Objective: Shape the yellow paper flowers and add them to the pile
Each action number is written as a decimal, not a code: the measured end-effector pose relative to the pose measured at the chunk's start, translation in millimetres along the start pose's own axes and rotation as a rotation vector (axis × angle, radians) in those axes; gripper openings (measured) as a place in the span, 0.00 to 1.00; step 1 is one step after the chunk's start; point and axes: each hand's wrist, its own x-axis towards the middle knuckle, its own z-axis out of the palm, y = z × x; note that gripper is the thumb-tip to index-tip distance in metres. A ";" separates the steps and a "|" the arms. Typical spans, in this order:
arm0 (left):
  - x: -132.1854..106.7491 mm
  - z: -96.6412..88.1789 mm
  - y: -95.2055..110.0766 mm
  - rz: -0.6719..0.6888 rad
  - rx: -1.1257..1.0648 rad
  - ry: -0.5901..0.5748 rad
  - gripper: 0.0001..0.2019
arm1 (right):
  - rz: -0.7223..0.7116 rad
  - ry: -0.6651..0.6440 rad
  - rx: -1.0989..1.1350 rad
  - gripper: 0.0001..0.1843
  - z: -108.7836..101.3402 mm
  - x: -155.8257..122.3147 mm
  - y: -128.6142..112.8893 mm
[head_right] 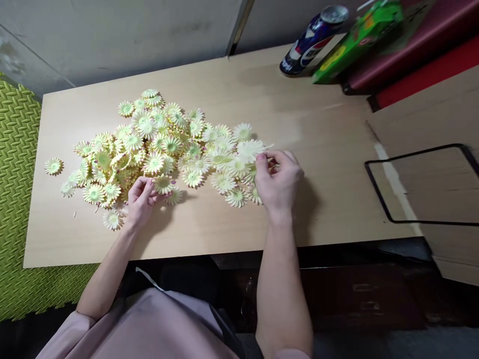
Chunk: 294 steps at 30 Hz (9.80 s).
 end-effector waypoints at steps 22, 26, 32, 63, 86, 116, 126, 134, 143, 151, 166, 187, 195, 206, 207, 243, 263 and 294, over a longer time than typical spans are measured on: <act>2.7 -6.9 -11.8 0.022 0.151 -0.045 0.16 | -0.121 -0.475 0.592 0.07 63.0 -91.2 -76.3; -0.7 -4.6 -6.4 0.053 0.272 -0.107 0.16 | 0.038 -0.461 0.761 0.12 85.5 -96.1 -75.3; -3.6 0.1 -3.4 0.053 0.330 -0.157 0.16 | 0.008 -0.452 0.756 0.14 82.7 -93.1 -77.7; -2.4 -0.9 -4.1 0.023 0.333 -0.135 0.16 | 0.030 -0.483 0.789 0.10 83.6 -94.2 -68.3; -3.2 -3.0 -4.9 0.011 0.335 -0.114 0.17 | 0.014 -0.520 0.750 0.11 82.4 -93.5 -64.7; -2.2 0.0 -1.8 0.081 0.423 -0.120 0.16 | -0.012 -0.520 0.760 0.08 82.3 -94.7 -68.8; -1.7 -1.4 -3.1 0.077 0.408 -0.124 0.15 | -0.049 -0.507 0.748 0.07 82.5 -95.3 -67.6; -1.1 -2.4 -4.8 0.078 0.386 -0.124 0.15 | -0.069 -0.509 0.742 0.06 82.3 -94.4 -66.3; -2.1 -1.2 -3.9 0.086 0.388 -0.111 0.16 | -0.069 -0.520 0.713 0.08 84.0 -94.6 -62.6; -0.9 -6.2 -11.2 0.261 0.575 -0.084 0.15 | -0.099 -0.516 0.692 0.08 84.3 -93.6 -63.3; -2.8 -8.3 -13.4 0.385 0.676 -0.092 0.12 | -0.088 -0.527 0.705 0.09 81.4 -92.7 -69.2; -2.6 -7.9 -13.5 0.371 0.670 -0.087 0.12 | -0.106 -0.527 0.696 0.09 81.0 -92.1 -68.9; -3.0 -8.0 -13.6 0.361 0.664 -0.091 0.13 | -0.097 -0.532 0.695 0.10 80.7 -92.1 -69.0; -3.1 -7.5 -11.8 0.368 0.674 -0.097 0.13 | -0.096 -0.529 0.684 0.11 80.8 -92.2 -68.9; -3.2 -7.3 -11.8 0.368 0.674 -0.098 0.12 | -0.099 -0.531 0.686 0.10 80.6 -92.1 -68.9; -2.3 -7.8 -13.2 0.405 0.675 -0.106 0.11 | -0.092 -0.543 0.708 0.09 79.2 -92.1 -68.7; -2.5 -6.7 -12.6 0.400 0.679 -0.093 0.11 | -0.087 -0.549 0.725 0.08 81.0 -92.3 -66.0; -3.3 -6.2 -10.9 0.390 0.693 -0.081 0.12 | -0.104 -0.550 0.683 0.10 78.4 -91.6 -68.7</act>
